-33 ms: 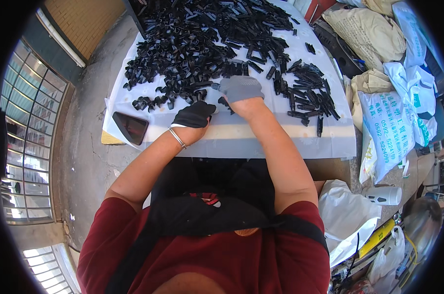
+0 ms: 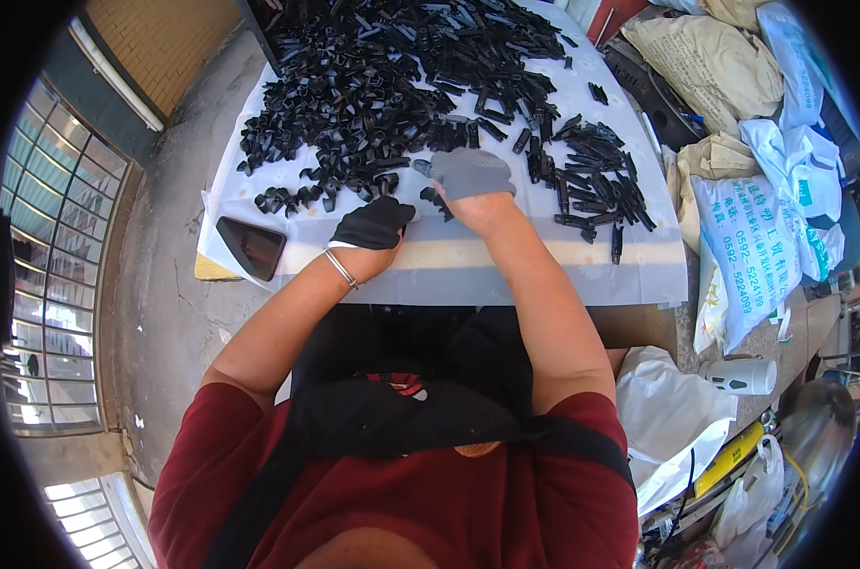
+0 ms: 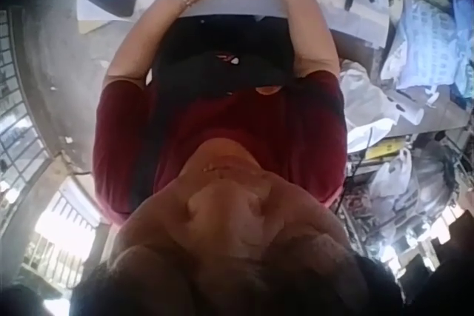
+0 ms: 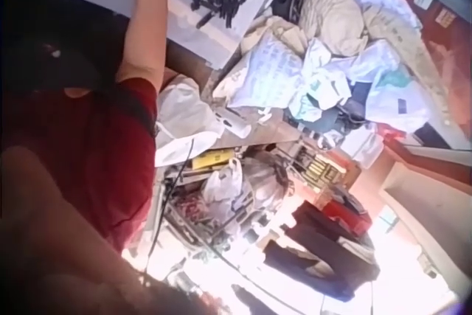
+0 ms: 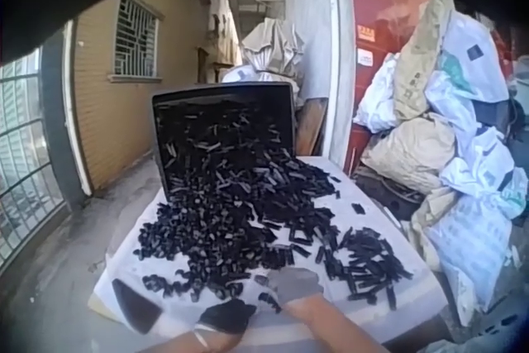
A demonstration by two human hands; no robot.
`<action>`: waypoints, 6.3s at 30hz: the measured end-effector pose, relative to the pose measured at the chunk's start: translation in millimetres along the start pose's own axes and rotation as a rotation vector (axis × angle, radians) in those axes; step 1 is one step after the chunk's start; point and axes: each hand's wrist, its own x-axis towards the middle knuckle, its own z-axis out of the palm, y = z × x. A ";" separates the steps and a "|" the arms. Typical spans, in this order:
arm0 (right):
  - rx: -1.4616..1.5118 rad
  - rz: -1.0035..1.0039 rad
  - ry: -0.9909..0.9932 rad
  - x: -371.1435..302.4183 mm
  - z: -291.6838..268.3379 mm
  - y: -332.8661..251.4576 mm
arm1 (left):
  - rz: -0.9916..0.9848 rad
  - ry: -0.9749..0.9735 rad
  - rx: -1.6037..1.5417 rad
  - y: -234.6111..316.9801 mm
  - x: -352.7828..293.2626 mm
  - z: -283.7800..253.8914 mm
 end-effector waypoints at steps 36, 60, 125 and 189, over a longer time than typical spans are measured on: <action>0.311 0.101 0.314 -86.4 4.2 -57.1 | -0.300 0.270 -0.249 -0.2 -27.9 -33.6; 0.358 -0.053 0.196 -115.4 -16.1 -81.8 | -0.431 -0.141 -0.690 18.0 -74.7 -10.7; 0.645 0.021 0.009 -101.0 -11.8 -89.2 | -0.385 -0.595 -0.482 16.0 -84.8 -30.1; 0.138 0.130 -0.258 -36.9 21.5 -86.1 | -0.351 0.183 -0.289 -33.5 -83.4 -26.8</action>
